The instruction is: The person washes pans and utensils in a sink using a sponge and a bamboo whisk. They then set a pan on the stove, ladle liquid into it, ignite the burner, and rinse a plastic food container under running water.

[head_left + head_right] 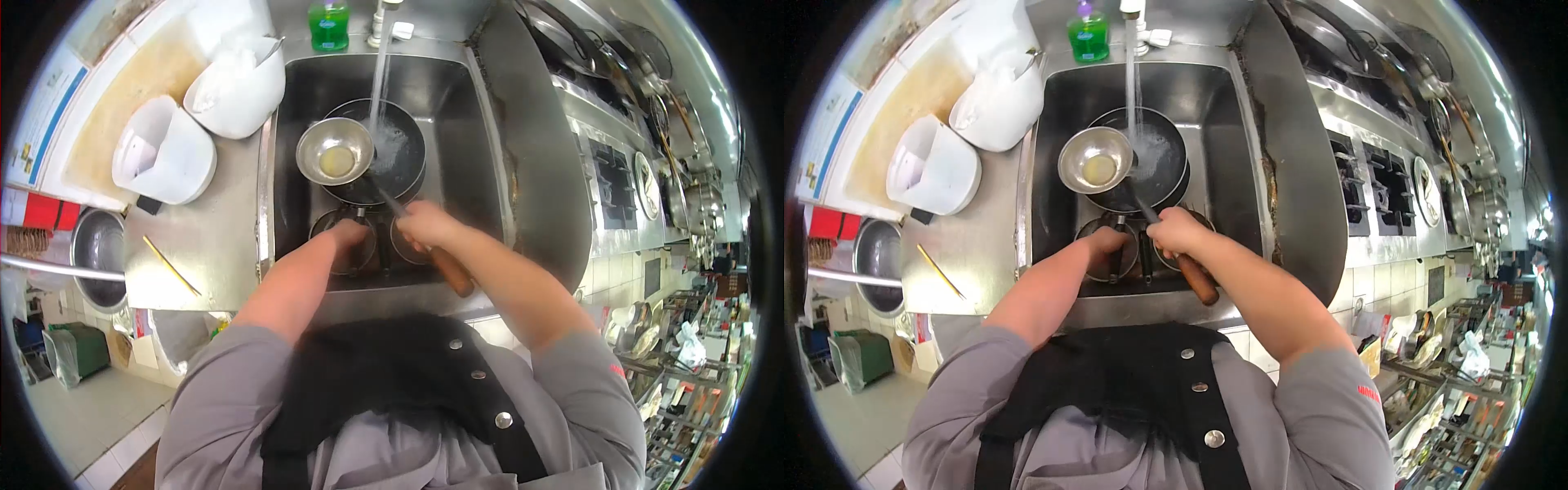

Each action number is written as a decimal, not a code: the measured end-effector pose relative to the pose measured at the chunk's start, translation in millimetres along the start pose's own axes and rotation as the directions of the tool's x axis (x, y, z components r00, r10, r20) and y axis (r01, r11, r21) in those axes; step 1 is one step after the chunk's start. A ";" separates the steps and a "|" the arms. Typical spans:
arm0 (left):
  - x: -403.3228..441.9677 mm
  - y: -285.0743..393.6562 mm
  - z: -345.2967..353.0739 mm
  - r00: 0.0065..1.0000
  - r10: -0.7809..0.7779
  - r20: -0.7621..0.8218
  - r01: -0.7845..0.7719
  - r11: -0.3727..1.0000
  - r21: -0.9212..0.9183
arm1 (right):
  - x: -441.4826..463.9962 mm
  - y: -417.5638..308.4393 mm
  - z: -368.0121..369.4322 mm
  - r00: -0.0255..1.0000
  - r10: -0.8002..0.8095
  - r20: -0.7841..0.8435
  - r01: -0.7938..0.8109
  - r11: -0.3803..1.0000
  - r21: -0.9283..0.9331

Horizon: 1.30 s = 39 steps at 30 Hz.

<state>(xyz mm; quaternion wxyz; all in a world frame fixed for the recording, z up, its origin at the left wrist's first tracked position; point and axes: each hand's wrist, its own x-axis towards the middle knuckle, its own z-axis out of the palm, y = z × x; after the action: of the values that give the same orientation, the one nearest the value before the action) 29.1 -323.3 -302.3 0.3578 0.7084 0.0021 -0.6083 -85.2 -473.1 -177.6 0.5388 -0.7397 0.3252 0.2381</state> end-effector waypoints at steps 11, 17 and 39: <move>-93.4 14.7 -47.2 0.985 0.007 0.170 0.058 0.925 -0.376 | -55.6 19.1 -37.5 0.903 -0.065 -0.425 0.168 0.963 0.210; -139.7 12.9 -40.7 0.999 0.009 -0.037 -0.014 0.989 -0.148 | -61.7 26.7 -33.7 0.848 -0.105 -0.519 0.274 0.926 0.260; -50.0 222.8 -24.6 0.373 0.901 -0.224 -0.120 0.286 0.951 | -66.8 -37.6 -29.0 0.830 -0.265 -0.490 0.187 0.961 -0.203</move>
<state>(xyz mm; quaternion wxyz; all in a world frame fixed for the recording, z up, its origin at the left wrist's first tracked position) 135.0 -454.9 -146.7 0.1400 0.9069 -0.3973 0.0121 -102.5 -477.9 -97.6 0.4014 -0.8470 0.3484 -0.0096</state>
